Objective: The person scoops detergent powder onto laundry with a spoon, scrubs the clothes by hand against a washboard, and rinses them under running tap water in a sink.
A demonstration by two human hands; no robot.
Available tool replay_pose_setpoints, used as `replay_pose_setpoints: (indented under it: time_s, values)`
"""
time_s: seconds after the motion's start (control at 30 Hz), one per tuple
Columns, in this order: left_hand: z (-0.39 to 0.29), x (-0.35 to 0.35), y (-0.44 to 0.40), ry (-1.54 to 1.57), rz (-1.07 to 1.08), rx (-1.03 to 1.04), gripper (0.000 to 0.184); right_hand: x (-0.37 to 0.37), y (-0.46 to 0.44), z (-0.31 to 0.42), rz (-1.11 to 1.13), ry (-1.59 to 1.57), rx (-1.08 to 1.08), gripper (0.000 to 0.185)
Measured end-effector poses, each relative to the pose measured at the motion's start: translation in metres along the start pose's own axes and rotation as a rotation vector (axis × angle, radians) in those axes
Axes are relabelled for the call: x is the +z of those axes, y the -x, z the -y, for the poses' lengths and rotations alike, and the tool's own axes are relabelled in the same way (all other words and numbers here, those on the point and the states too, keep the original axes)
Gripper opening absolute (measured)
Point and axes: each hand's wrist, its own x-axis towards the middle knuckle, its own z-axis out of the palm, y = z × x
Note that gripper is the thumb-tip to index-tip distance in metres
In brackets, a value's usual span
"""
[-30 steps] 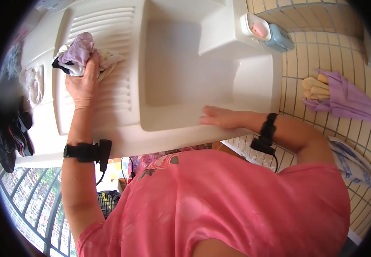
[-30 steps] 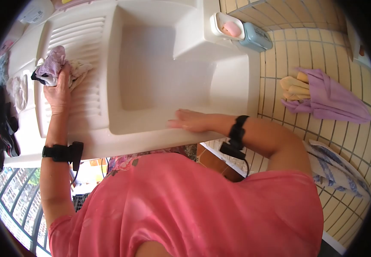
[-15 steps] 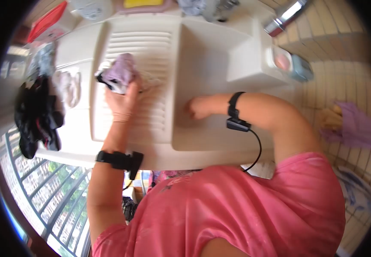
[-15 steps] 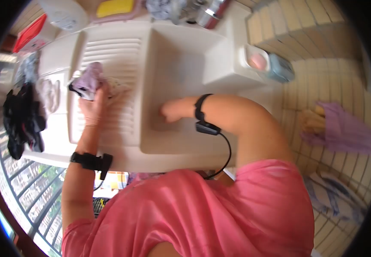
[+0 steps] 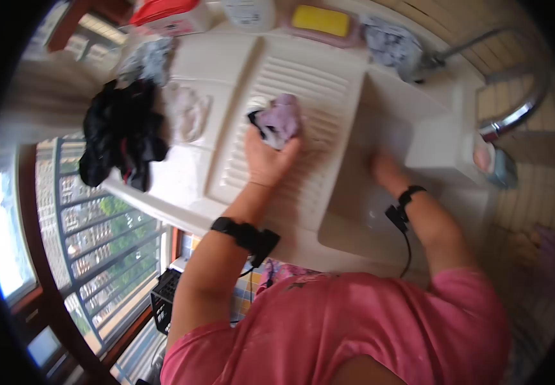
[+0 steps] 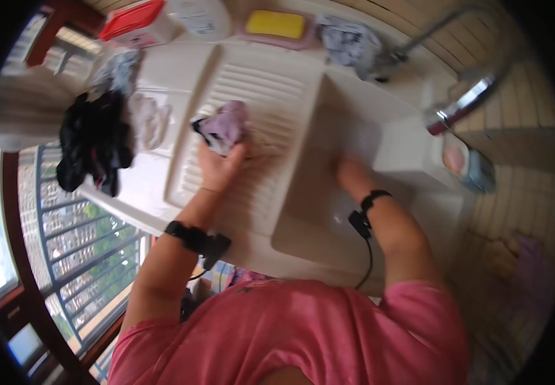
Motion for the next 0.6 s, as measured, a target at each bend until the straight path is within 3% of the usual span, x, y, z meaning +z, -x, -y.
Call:
replay_pose_setpoints:
  time_s: [0.03, 0.1, 0.13, 0.33, 0.4, 0.53, 0.6]
  values:
    - [0.008, 0.0, 0.002, -0.013, 0.022, -0.014, 0.049, -0.02, 0.009, 0.007, -0.04, -0.074, 0.077, 0.028]
    - [0.006, 0.001, 0.002, 0.133, 0.067, -0.127, 0.046, -0.012, 0.008, -0.009, -0.326, -0.042, -0.078, 0.027]
    - [0.005, 0.001, 0.001, 0.037, 0.071, -0.092, 0.046, -0.015, 0.004, -0.009, -0.509, -0.101, -0.118, 0.027]
    - [-0.004, 0.001, 0.0, -0.063, 0.072, -0.086, 0.038, -0.038, -0.031, -0.004, -0.304, -0.058, -0.023, 0.024]
    - [-0.004, 0.002, -0.001, -0.066, 0.075, -0.084, 0.038, -0.037, -0.042, -0.004, -0.29, -0.128, 0.129, 0.025]
    - [-0.005, 0.002, -0.002, -0.047, 0.055, -0.076, 0.037, -0.033, -0.051, -0.01, -0.252, -0.069, 0.117, 0.025]
    - [-0.003, 0.002, 0.0, -0.035, 0.06, -0.101, 0.037, -0.04, -0.046, -0.01, -0.094, 0.036, 0.012, 0.025]
